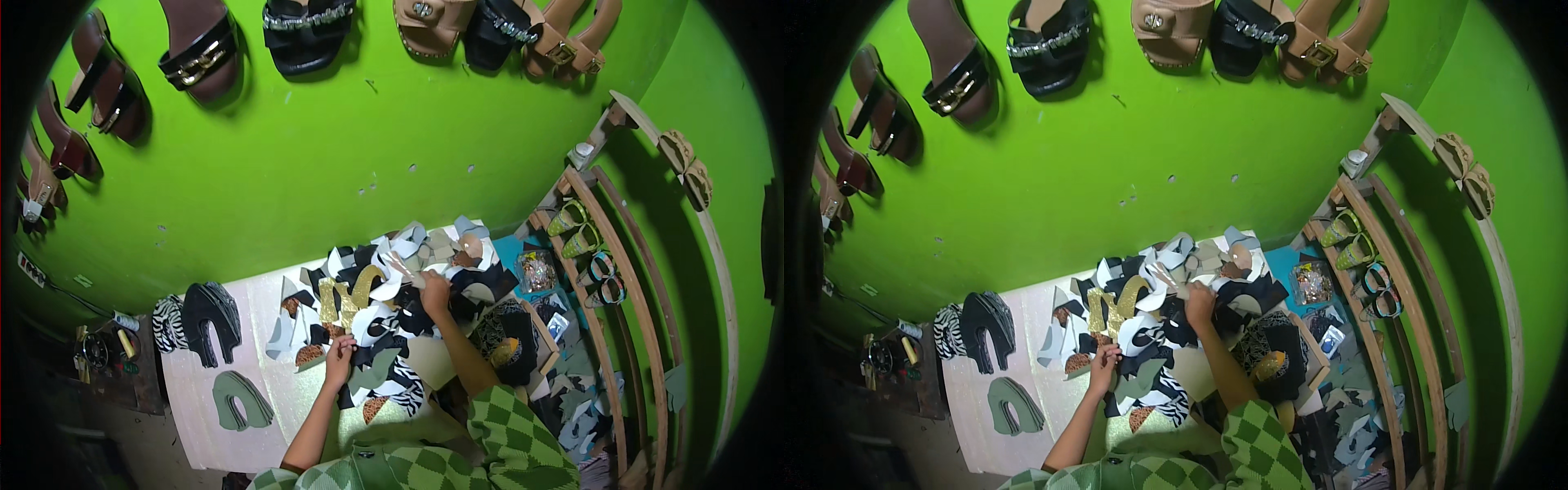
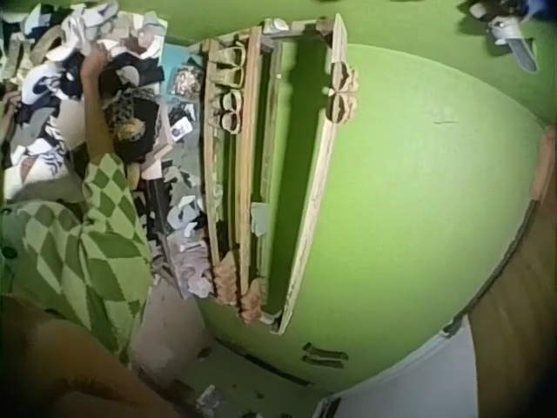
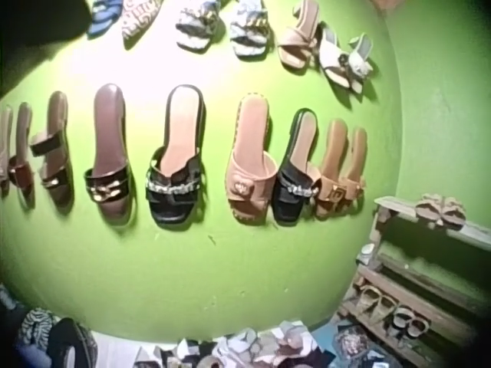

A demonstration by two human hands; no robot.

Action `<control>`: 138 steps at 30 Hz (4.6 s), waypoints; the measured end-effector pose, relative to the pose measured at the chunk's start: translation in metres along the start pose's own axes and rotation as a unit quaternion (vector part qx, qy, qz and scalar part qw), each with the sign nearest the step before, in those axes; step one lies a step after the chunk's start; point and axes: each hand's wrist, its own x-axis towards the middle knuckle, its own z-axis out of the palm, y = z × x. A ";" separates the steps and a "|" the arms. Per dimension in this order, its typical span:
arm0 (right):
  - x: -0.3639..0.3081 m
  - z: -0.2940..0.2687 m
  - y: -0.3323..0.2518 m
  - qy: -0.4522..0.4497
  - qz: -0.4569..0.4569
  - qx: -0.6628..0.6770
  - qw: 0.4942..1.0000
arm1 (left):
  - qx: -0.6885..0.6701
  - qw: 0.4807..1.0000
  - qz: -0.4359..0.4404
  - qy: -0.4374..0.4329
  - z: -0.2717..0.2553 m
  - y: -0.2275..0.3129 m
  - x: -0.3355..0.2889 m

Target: Organizing and sorting various pieces of leather or fabric used for shoe manufacturing.

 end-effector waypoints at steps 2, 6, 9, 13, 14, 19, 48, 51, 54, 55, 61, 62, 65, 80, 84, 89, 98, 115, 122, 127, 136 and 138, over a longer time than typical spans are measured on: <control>-0.027 -0.016 -0.011 -0.028 -0.022 0.080 0.996 | -0.018 1.000 -0.025 -0.006 0.007 0.000 0.003; -0.072 -0.053 -0.044 -0.032 -0.049 0.161 0.985 | -0.029 0.998 -0.056 -0.029 0.023 0.009 0.003; -0.100 -0.072 -0.060 -0.105 -0.032 0.204 0.973 | -0.077 0.990 -0.104 -0.053 0.035 0.026 0.003; -0.115 -0.081 -0.074 -0.175 -0.030 0.196 0.964 | -0.036 0.997 -0.036 -0.054 0.048 0.029 0.015; -0.116 -0.081 -0.075 -0.174 -0.033 0.196 0.965 | -0.036 0.997 -0.033 -0.054 0.048 0.026 0.020; -0.112 -0.082 -0.067 -0.247 -0.062 0.185 0.949 | 0.022 0.999 -0.011 -0.031 0.060 0.025 0.041; 0.036 -0.164 -0.107 0.106 -0.025 0.409 0.906 | 0.158 0.933 0.297 -0.125 0.042 0.276 0.124; 0.022 -0.190 -0.118 0.112 -0.059 0.405 0.905 | 0.174 0.918 0.338 -0.110 0.035 0.296 0.111; 0.000 -0.193 -0.123 0.098 -0.069 0.357 0.926 | 0.212 0.891 0.390 -0.095 0.013 0.288 0.095; -0.006 -0.187 -0.119 0.114 -0.063 0.344 0.930 | 0.212 0.889 0.394 -0.097 0.004 0.283 0.090; -0.050 -0.154 -0.112 0.166 0.020 0.250 0.954 | 0.221 0.921 0.318 -0.033 -0.039 0.251 0.056; -0.057 -0.149 -0.109 0.164 0.021 0.249 0.954 | 0.220 0.922 0.317 -0.034 -0.041 0.246 0.050; -0.074 -0.138 -0.117 0.097 0.015 0.166 0.981 | 0.239 0.902 0.359 -0.016 -0.057 0.235 0.031; -0.099 -0.095 -0.251 -0.050 -0.112 0.336 0.934 | 0.200 0.928 0.302 -0.089 -0.146 0.189 -0.043; -0.098 -0.104 -0.265 -0.083 -0.095 0.344 0.930 | 0.200 0.945 0.247 -0.072 -0.157 0.187 -0.046; -0.094 -0.107 -0.264 0.029 -0.142 0.337 0.930 | 0.235 0.918 0.319 -0.025 -0.143 0.184 -0.039; -0.115 -0.132 -0.254 0.045 -0.135 0.323 0.936 | 0.233 0.940 0.234 -0.090 -0.141 0.185 -0.040; -0.258 0.018 -0.204 -0.267 -0.116 0.169 0.942 | 0.410 0.893 -0.186 -0.024 -0.178 -0.032 -0.215; -0.277 -0.011 -0.204 -0.401 0.015 0.214 0.891 | 0.399 0.913 -0.040 0.074 -0.149 -0.019 -0.186; -0.295 -0.011 -0.203 -0.371 -0.098 0.042 0.923 | 0.463 0.880 -0.038 0.099 -0.136 -0.028 -0.183; -0.268 -0.006 -0.203 -0.350 -0.076 0.086 0.930 | 0.408 0.902 -0.049 0.134 -0.140 -0.024 -0.190; -0.253 -0.004 -0.206 -0.171 -0.078 0.108 0.976 | 0.409 0.900 -0.037 0.147 -0.143 -0.021 -0.190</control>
